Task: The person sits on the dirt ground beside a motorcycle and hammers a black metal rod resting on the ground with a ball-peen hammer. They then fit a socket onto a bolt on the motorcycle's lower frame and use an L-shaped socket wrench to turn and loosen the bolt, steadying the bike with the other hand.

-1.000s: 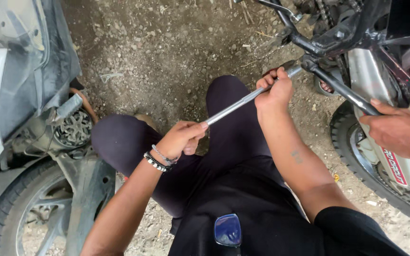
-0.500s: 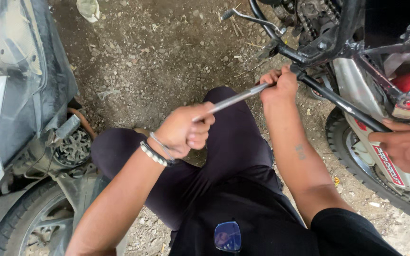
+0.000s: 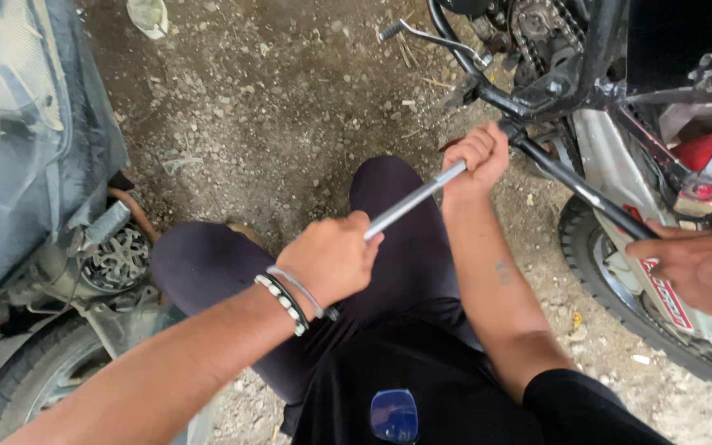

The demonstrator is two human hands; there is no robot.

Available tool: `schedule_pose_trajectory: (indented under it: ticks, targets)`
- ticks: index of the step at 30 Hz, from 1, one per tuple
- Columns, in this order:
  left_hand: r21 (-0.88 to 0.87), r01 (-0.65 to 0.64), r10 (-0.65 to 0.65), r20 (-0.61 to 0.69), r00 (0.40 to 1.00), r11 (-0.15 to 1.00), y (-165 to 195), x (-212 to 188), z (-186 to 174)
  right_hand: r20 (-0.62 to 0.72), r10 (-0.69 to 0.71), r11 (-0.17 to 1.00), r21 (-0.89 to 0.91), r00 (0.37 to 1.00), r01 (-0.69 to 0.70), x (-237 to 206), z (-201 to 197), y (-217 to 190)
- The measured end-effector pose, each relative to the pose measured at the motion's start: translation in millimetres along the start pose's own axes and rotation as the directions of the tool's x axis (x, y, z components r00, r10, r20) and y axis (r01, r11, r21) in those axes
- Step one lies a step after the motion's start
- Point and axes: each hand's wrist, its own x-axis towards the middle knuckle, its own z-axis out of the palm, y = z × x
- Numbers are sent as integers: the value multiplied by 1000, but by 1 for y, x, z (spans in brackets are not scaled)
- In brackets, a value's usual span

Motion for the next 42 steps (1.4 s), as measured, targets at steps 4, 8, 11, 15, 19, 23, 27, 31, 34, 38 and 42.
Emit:
schedule_pose_trajectory:
  ticks: [4, 8, 11, 15, 19, 23, 27, 31, 34, 38, 42]
  targets:
    - [-718, 221, 13, 305, 952, 660, -45, 8, 5, -483, -368, 861, -500, 794, 94, 8, 17, 8]
    - [-831, 440, 127, 504, 854, 339, -96, 17, 23, -521, -573, 729, -677, 632, 102, 6, 29, 36]
    - [-703, 609, 46, 668, 743, 368, -120, 24, 39, -561, -586, 751, -647, 585, 132, 7, 35, 48]
    - [-796, 329, 133, 450, 883, 507, -110, 21, 52, -542, -597, 735, -664, 591, 134, 12, 35, 31]
    - [-141, 45, -43, 20, 999, 989, -55, 3, 41, -475, -354, 856, -512, 806, 73, 11, 14, 3]
    - [171, 166, -185, 106, 977, 971, -7, 2, 1, -110, -121, 992, -45, 987, 116, 3, -14, -2]
    - [256, 139, -177, 130, 976, 957, 12, 6, -18, 42, -159, 983, 103, 986, 154, 2, -15, 4]
    - [118, 144, -157, 106, 982, 983, -11, 9, -13, -374, -323, 931, -293, 869, 220, 10, 5, 10]
    - [-527, 225, -74, 292, 954, 820, -56, 19, -9, -445, -536, 791, -562, 718, 242, 15, 18, 21]
    - [-715, 492, 37, 584, 811, 498, -106, 41, 7, -431, -685, 652, -723, 587, 230, 14, 24, 35]
    - [-562, 522, 98, 734, 672, 641, -105, 46, 26, -586, -611, 709, -704, 532, 40, 13, 28, 28]
